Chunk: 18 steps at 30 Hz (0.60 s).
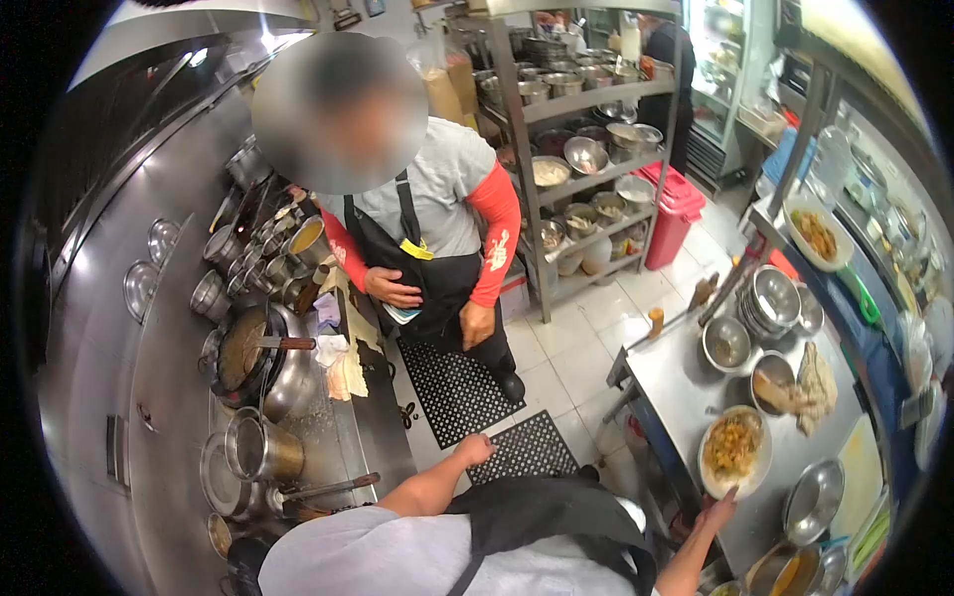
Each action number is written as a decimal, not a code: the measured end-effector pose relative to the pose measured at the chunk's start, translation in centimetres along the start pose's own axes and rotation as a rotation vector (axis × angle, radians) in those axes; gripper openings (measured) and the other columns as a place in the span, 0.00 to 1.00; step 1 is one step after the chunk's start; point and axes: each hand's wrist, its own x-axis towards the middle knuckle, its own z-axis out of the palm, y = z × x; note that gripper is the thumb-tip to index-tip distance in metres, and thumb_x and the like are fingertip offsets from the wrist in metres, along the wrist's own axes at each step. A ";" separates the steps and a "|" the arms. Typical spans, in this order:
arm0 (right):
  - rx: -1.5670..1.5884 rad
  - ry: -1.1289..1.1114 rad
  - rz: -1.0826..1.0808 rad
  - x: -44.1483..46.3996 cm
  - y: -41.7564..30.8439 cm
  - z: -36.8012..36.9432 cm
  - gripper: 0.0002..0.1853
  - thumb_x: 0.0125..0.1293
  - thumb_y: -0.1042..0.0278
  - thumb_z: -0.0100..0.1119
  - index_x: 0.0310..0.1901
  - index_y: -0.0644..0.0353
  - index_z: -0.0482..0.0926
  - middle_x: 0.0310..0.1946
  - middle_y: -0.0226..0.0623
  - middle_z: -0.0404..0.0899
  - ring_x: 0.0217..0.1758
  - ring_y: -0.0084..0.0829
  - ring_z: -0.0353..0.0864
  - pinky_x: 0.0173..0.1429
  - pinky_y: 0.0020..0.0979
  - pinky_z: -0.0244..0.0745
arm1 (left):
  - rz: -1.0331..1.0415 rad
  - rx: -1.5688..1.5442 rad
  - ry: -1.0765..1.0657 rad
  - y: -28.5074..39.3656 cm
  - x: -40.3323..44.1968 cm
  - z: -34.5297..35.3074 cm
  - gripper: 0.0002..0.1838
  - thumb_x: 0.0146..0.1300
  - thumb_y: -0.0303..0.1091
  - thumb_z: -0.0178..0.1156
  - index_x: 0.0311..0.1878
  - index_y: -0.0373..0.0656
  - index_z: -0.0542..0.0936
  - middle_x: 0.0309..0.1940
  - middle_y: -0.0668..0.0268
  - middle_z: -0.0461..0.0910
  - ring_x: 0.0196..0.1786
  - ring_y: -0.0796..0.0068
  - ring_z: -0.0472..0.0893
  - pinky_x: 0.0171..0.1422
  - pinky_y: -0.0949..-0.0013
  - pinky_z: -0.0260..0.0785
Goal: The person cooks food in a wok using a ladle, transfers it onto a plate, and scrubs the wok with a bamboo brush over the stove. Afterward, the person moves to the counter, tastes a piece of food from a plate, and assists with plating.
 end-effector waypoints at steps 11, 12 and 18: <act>0.012 -0.082 0.095 0.6 -2.3 -1.1 0.32 0.71 0.36 0.56 0.64 0.55 0.72 0.56 0.38 0.81 0.51 0.37 0.83 0.48 0.37 0.79 | 0.110 0.300 -0.103 -11.5 0.9 3.3 0.26 0.67 0.51 0.55 0.50 0.36 0.85 0.56 0.45 0.81 0.60 0.48 0.80 0.65 0.52 0.72; 0.018 -0.076 0.102 0.7 -2.4 -1.0 0.33 0.71 0.34 0.55 0.64 0.54 0.73 0.56 0.37 0.81 0.49 0.36 0.83 0.46 0.35 0.78 | 0.108 0.323 -0.126 -10.9 0.3 2.4 0.26 0.68 0.51 0.55 0.51 0.35 0.85 0.56 0.45 0.81 0.60 0.48 0.80 0.65 0.52 0.72; -0.165 -0.065 0.181 -1.8 -5.2 -0.7 0.36 0.72 0.28 0.45 0.64 0.52 0.75 0.52 0.33 0.84 0.44 0.34 0.84 0.43 0.33 0.75 | 0.054 0.081 0.060 -11.7 2.0 4.0 0.20 0.64 0.50 0.62 0.44 0.41 0.86 0.48 0.51 0.85 0.54 0.50 0.83 0.61 0.54 0.74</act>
